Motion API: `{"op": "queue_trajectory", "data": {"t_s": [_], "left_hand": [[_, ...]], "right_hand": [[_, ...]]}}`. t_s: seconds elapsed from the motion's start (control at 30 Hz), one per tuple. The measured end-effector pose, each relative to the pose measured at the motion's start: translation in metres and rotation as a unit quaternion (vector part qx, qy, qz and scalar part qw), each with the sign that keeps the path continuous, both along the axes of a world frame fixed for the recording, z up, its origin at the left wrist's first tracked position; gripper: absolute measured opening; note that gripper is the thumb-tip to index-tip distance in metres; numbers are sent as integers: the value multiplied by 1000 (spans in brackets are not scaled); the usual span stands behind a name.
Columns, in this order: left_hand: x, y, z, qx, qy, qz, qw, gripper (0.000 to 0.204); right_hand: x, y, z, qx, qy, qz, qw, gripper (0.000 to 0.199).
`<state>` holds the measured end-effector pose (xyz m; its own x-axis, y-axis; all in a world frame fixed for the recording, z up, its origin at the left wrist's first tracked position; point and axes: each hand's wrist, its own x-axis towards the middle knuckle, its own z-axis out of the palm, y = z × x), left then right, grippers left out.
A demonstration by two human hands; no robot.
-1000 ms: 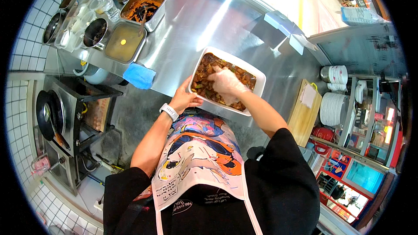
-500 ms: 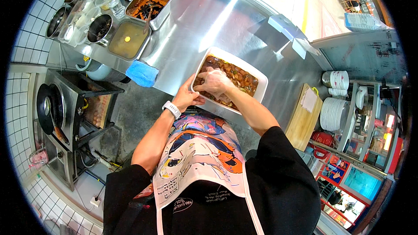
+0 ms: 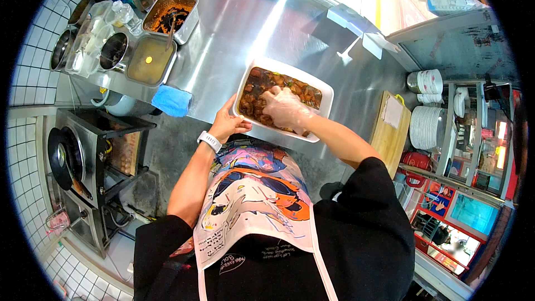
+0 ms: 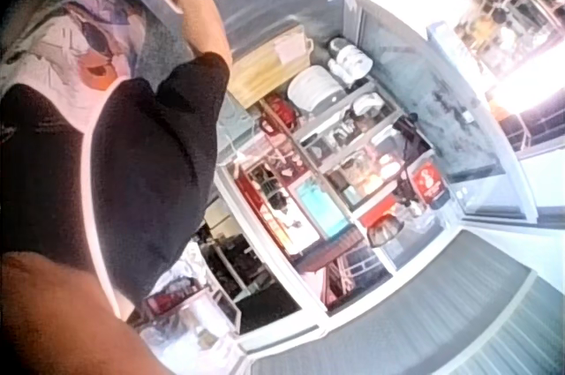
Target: The person mixes a large batch of cooked food in a white rectangular container using a gloved hand. They then wipe the stainless steel countertop with a cloth and move the container aside. Finally, they open a large metal pot on the floor and place a ladle inside.
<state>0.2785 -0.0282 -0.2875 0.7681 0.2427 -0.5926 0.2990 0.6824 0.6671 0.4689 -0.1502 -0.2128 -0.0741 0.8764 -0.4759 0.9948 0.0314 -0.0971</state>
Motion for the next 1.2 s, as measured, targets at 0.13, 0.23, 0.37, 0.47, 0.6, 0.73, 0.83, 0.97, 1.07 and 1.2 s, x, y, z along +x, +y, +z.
{"op": "queue_trajectory", "data": {"t_s": [0.13, 0.23, 0.37, 0.47, 0.6, 0.73, 0.83, 0.97, 1.07, 1.2], "left_hand": [[-1, -1, 6, -1, 2, 4, 1000, 77], [-1, -2, 7, -2, 7, 5, 1000, 78], [-2, -1, 5, -7, 15, 3, 1000, 77], [-1, 0, 6, -10, 15, -3, 1000, 78], [-1, 1, 6, -16, 5, -6, 1000, 79], [0, 1, 7, -11, 17, -4, 1000, 80], [0, 1, 6, -9, 15, -11, 1000, 80], [-2, 2, 1, -24, 11, -12, 1000, 80], [-2, 1, 1, -33, 11, -5, 999, 80], [1, 3, 1, -50, 3, -8, 999, 81]], "right_hand": [[22, -36, 3, 24, 23, -17, 999, 34], [25, -50, -7, -25, 12, -11, 1000, 44], [12, -42, -35, -20, -11, -11, 1000, 41], [4, -22, -54, -27, 2, -72, 997, 42], [-1, 0, -52, -23, 3, -130, 991, 46], [12, 1, -19, -6, 103, -191, 976, 55], [41, -16, -3, 41, 143, -257, 955, 57], [56, -36, -18, 37, 50, -321, 945, 65], [54, -29, -26, 3, 70, -405, 912, 80], [45, -11, -30, -2, 183, -435, 882, 83]]}}
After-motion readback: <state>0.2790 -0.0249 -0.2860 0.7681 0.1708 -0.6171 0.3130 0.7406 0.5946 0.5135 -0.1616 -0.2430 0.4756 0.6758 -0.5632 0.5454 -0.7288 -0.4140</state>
